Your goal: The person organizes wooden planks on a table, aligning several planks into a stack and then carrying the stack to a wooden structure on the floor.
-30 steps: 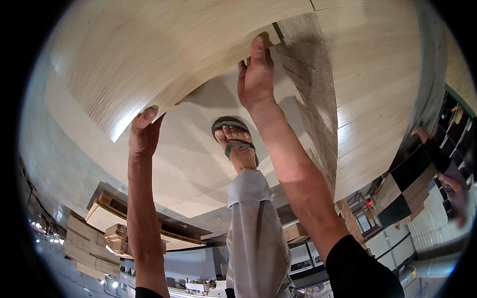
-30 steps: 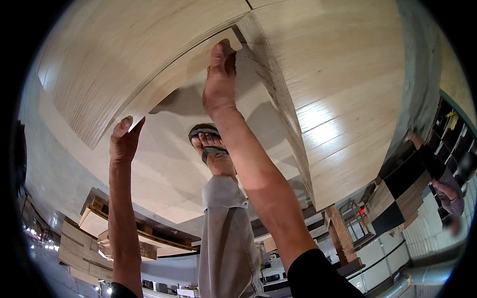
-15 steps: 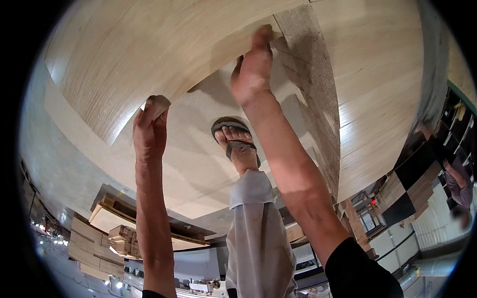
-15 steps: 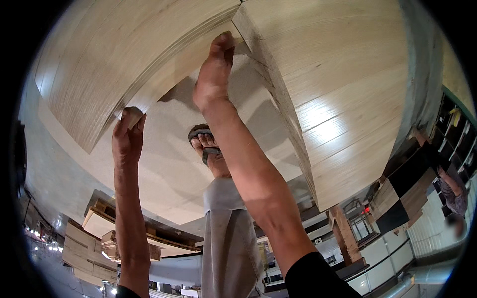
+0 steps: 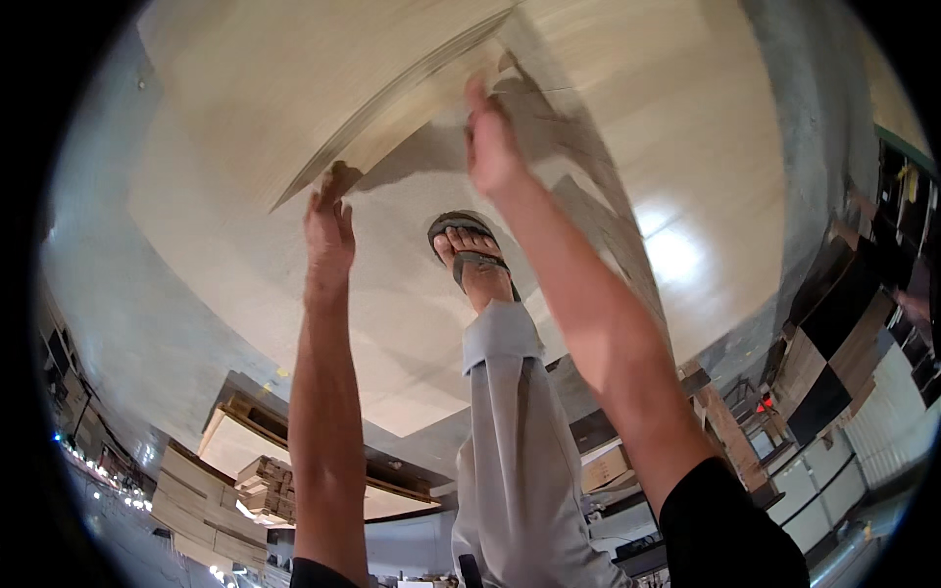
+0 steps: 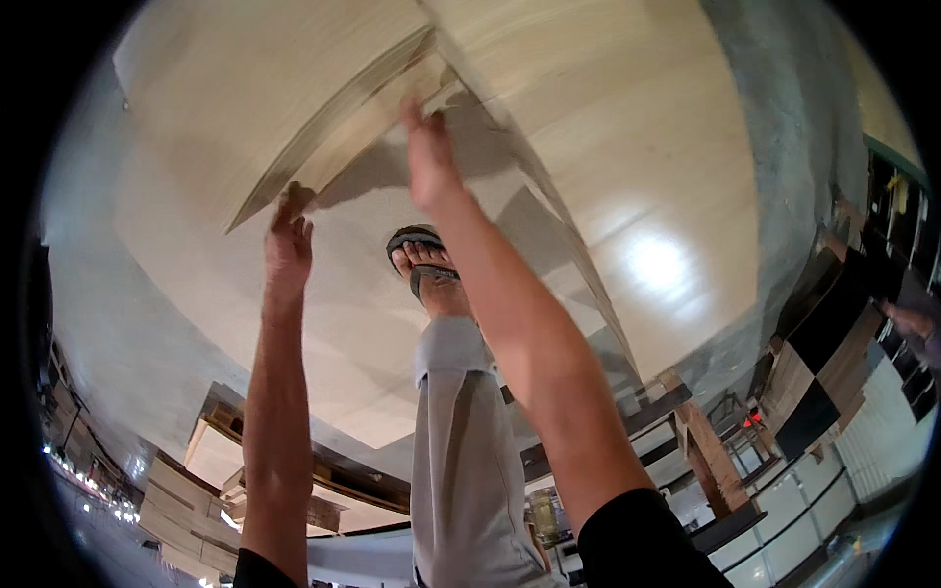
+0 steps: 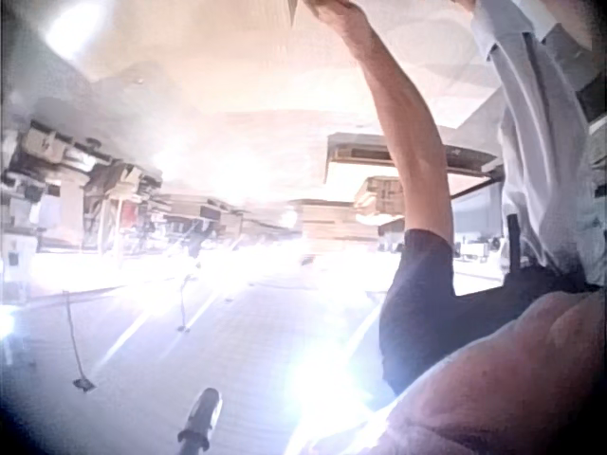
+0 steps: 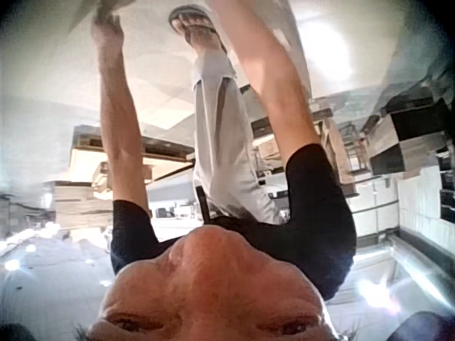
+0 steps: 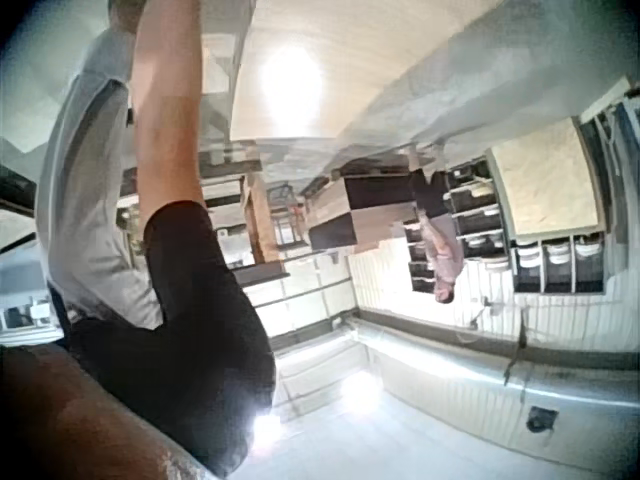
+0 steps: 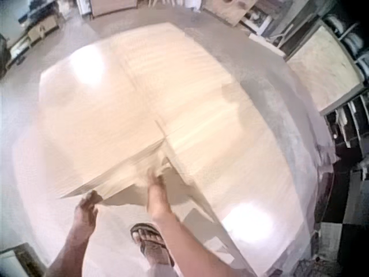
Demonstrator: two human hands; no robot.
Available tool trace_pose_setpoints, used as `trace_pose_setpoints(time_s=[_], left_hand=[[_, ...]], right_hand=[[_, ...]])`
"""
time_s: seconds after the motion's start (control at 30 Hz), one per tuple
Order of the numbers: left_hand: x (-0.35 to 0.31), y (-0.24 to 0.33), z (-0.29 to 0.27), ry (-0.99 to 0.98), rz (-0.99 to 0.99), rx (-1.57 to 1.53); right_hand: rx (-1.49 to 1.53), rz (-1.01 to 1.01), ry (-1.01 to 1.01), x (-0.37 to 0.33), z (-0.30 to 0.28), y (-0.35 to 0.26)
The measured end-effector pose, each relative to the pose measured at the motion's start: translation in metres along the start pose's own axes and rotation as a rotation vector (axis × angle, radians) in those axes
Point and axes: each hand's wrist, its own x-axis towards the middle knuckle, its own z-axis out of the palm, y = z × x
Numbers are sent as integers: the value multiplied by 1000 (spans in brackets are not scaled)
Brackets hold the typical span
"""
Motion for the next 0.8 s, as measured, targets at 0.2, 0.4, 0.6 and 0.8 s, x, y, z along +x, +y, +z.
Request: trace_pose_setpoints(time_s=[0.2,0.4,0.6,0.8], left_hand=[[-265,20,67,-241,-68,180],[-620,61,174,-1221,-108,301],[-938,145,229,-2224,-339,-106],[-1106,116,187,-2462,-1021,-413]], right_hand=[[-370,-231,-143,-273,-168,27],[-668,-204,417,-601,-390,112],[-257,-99,724,-856,-451,90],[311,-285,797,-954,-434,199]])
